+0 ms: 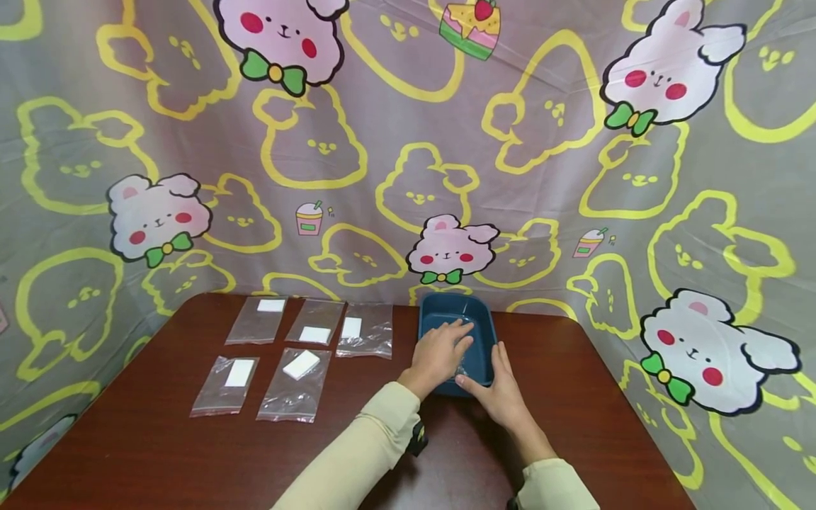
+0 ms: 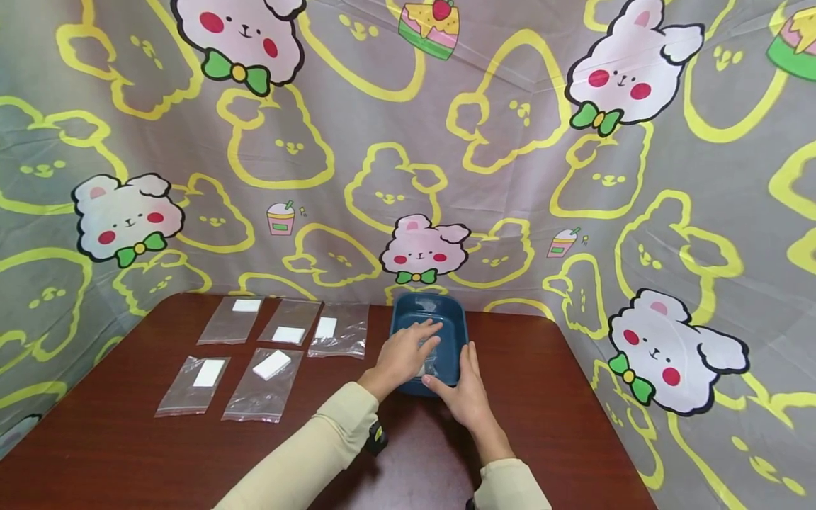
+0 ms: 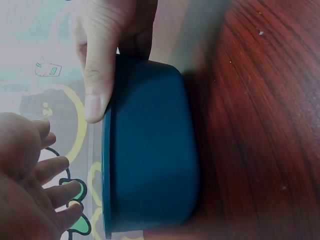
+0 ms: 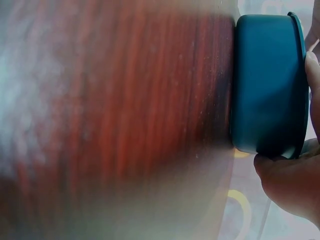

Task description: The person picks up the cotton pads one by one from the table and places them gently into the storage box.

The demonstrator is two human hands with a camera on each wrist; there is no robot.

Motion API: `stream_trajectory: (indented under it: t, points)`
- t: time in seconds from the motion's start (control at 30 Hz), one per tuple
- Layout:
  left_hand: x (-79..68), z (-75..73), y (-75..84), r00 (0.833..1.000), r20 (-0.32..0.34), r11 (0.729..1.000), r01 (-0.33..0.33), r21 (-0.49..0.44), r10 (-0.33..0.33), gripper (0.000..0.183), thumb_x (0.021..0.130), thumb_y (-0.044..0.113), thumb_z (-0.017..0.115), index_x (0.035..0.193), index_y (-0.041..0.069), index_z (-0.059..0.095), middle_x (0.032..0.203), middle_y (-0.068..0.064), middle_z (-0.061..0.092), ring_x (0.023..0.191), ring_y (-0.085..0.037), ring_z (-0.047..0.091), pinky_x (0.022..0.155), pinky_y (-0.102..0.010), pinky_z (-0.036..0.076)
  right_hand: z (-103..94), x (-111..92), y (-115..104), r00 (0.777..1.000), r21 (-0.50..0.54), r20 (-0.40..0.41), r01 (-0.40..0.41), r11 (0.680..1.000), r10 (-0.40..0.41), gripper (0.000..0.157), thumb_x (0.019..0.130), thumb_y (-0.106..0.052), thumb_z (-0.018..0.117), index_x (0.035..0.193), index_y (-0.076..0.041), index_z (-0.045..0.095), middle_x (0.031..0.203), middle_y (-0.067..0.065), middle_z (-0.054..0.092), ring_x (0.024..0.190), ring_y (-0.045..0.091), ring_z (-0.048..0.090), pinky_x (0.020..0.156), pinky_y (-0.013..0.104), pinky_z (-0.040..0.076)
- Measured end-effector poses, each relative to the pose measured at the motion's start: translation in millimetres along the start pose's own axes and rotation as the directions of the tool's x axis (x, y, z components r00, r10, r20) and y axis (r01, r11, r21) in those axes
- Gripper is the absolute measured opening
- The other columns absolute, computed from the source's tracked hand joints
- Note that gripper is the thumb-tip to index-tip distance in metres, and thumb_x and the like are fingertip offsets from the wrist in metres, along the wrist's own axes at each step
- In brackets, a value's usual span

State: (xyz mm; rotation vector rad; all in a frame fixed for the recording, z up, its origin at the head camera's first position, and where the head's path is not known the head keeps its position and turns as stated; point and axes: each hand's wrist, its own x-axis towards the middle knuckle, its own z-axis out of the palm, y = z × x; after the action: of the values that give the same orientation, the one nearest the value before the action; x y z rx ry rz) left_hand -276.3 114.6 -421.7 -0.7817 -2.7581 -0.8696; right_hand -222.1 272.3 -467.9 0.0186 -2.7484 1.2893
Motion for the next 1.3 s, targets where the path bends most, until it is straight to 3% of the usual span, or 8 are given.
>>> stream_trajectory:
  t: [0.33,0.73,1.07,1.3]
  points:
    - [-1.3,-2.3,-1.9,1.0,0.005,1.0,0.018,0.001,-0.018,0.043,0.106,0.038,0.049,0.147,0.025,0.055,0.151,-0.004,0.049,0.139,-0.031,0.045,0.108,-0.052,0.04,-0.6,0,-1,1.0,-0.008,0.001,-0.007,1.0,0.007,0.112,0.089,-0.048,0.075,0.156,0.009,0.006,0.166,0.023,-0.006,0.151,0.044,0.005,0.117,0.059,0.016]
    - [-14.3,-9.6,-5.9,1.0,0.005,0.999,-0.016,-0.03,0.016,0.043,0.106,0.038,0.05,0.146,0.025,0.055,0.15,-0.001,0.05,0.139,-0.027,0.045,0.107,-0.051,0.042,-0.4,2,2,1.0,0.004,0.004,-0.009,1.0,0.009,0.114,0.088,-0.049,0.076,0.157,0.009,0.006,0.166,0.022,-0.007,0.151,0.043,0.004,0.117,0.058,0.017]
    - [-31.8,-28.3,-23.2,0.999,-0.03,0.996,-0.031,-0.085,0.029,0.042,0.105,0.035,0.053,0.145,0.023,0.057,0.15,-0.001,0.051,0.141,-0.027,0.042,0.109,-0.051,0.04,-1.6,2,0,1.0,-0.014,-0.006,-0.011,1.0,0.011,0.112,0.088,-0.045,0.077,0.156,0.01,0.008,0.166,0.024,-0.004,0.151,0.042,0.005,0.118,0.057,0.017]
    - [-52.5,-34.1,-41.0,0.998,-0.053,0.99,0.018,-0.137,-0.026,0.041,0.104,0.033,0.056,0.145,0.024,0.057,0.15,-0.001,0.051,0.142,-0.028,0.04,0.11,-0.056,0.036,0.2,1,0,1.0,-0.003,-0.013,-0.015,1.0,0.015,0.113,0.087,-0.046,0.078,0.156,0.01,0.008,0.166,0.023,-0.004,0.151,0.041,0.005,0.118,0.056,0.016]
